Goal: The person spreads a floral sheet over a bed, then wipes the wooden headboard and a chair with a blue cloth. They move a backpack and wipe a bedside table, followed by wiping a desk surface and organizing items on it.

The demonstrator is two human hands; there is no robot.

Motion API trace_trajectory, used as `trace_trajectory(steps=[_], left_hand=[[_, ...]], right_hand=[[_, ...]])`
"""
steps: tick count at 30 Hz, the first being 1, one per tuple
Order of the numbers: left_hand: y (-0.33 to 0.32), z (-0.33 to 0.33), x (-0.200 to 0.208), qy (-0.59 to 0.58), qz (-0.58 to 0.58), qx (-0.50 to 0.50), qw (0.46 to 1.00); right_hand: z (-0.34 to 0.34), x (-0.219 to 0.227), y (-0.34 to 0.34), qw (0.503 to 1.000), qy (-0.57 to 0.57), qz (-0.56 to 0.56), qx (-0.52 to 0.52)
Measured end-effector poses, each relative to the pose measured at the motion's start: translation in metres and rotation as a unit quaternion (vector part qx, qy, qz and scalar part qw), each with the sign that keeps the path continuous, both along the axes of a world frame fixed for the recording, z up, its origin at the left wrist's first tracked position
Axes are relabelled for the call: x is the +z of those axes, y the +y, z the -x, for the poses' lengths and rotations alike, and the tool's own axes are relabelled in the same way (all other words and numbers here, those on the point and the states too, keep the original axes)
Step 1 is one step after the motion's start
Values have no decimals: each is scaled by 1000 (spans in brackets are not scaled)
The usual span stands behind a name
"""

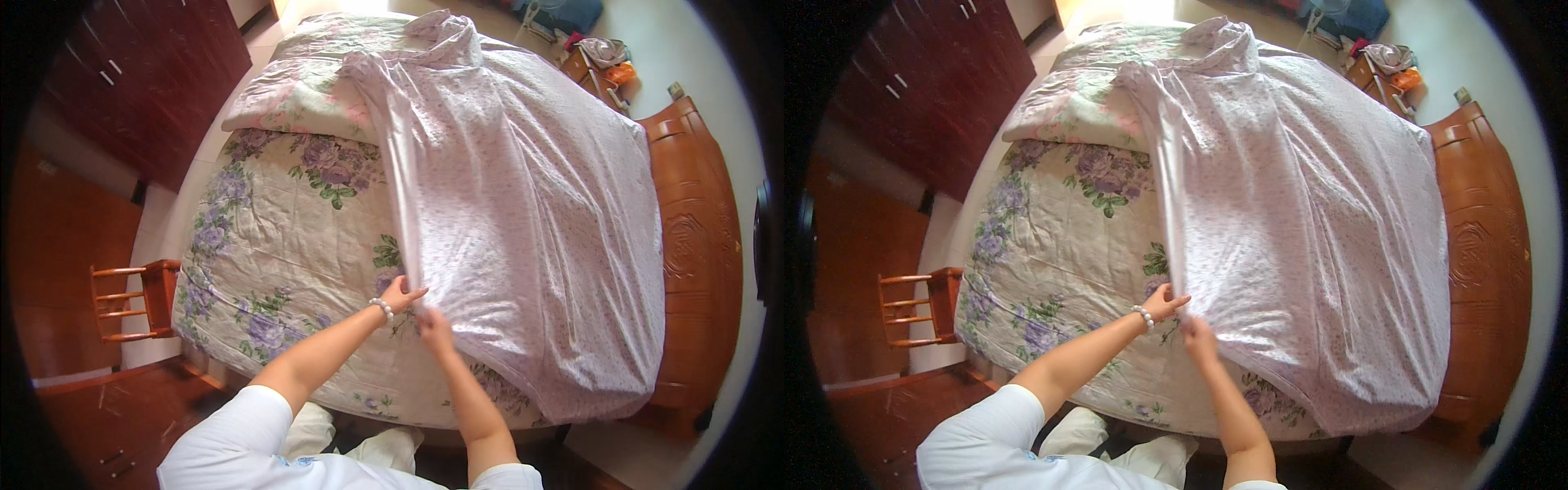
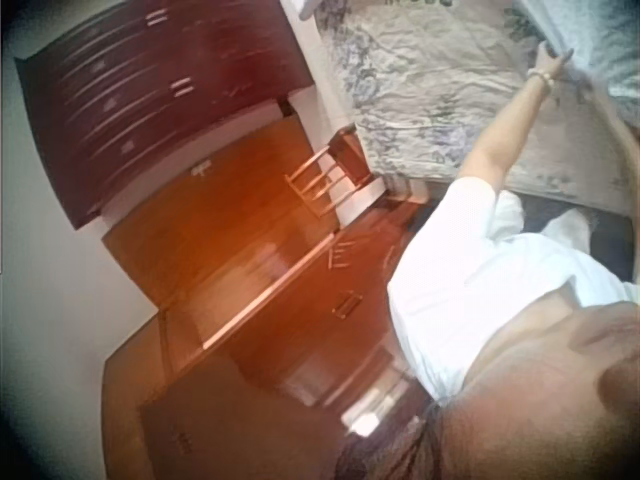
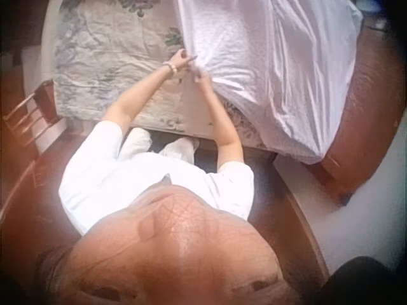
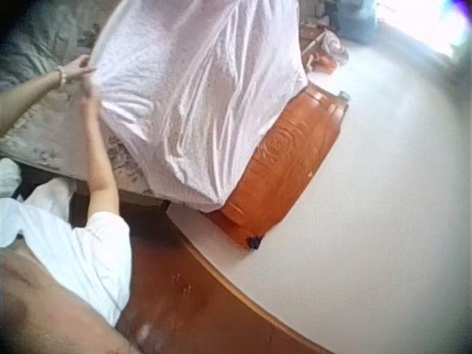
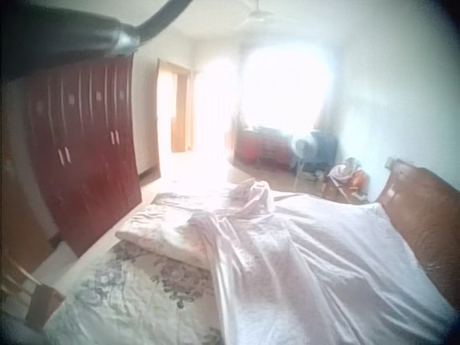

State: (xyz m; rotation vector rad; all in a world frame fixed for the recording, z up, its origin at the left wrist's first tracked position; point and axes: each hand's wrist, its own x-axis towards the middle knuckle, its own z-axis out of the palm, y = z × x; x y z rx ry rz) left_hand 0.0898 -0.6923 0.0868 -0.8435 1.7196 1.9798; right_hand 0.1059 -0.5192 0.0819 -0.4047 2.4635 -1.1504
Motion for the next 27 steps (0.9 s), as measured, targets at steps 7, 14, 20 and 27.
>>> trace_trajectory(steps=[7, 14, 20, 27], left_hand=[[-77, -10, -15, 63, 284, 85, 953], [-274, -30, -16, 43, 581, 189, 791], [-275, -139, 8, -116, 486, 133, 856], [-279, -346, -41, -145, 428, 226, 863]], right_hand=[[-132, 122, -70, 998, 18, 5, 65], [-211, 148, -101, 968, -74, 82, 223], [-275, 99, -92, 955, -121, 27, 270], [-333, 67, -50, 913, -196, -74, 349]])
